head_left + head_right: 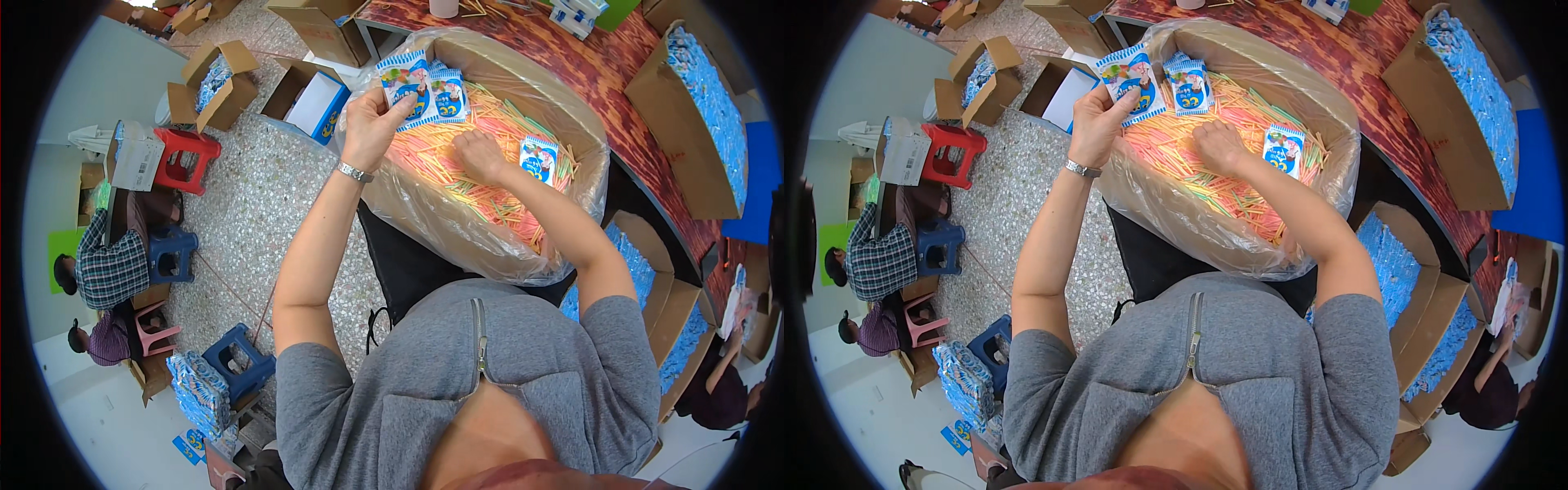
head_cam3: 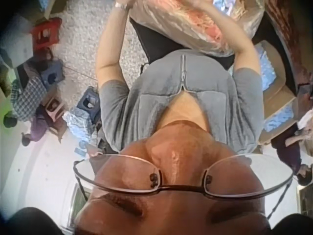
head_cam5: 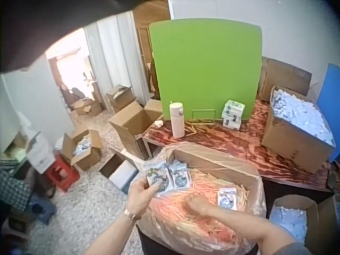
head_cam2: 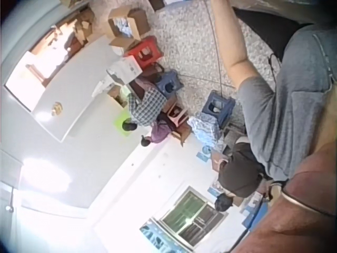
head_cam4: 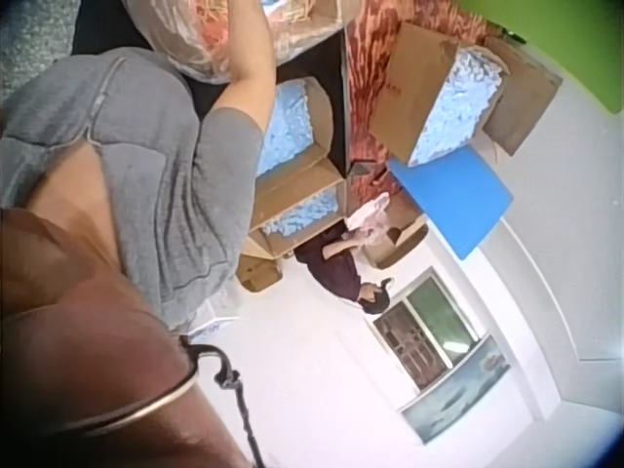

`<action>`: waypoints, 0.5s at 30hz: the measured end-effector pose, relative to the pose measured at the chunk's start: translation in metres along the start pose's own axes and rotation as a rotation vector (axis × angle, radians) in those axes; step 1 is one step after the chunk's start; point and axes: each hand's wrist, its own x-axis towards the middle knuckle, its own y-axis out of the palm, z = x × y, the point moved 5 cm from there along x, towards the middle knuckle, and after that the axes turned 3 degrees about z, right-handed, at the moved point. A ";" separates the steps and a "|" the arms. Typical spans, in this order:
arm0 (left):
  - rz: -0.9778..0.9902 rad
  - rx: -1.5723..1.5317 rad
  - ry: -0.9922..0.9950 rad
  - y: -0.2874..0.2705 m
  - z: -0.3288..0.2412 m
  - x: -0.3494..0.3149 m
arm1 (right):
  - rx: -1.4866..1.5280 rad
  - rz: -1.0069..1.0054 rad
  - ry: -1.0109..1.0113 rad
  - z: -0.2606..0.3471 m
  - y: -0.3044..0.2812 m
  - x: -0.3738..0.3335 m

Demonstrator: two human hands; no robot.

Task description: Packing small packages into a box with protective shredded paper filler.

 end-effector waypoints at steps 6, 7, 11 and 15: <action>-0.039 0.182 0.101 -0.016 0.022 0.005 | 0.932 0.059 0.000 -0.009 -0.045 0.006; -0.041 0.303 0.092 -0.014 0.024 0.003 | 1.333 0.125 0.105 -0.012 -0.043 0.002; -0.043 0.509 0.095 0.013 0.007 -0.014 | 1.755 0.144 0.116 -0.022 -0.083 -0.017; -0.001 0.642 0.098 0.014 0.015 -0.017 | 1.353 0.102 0.004 -0.008 -0.155 -0.022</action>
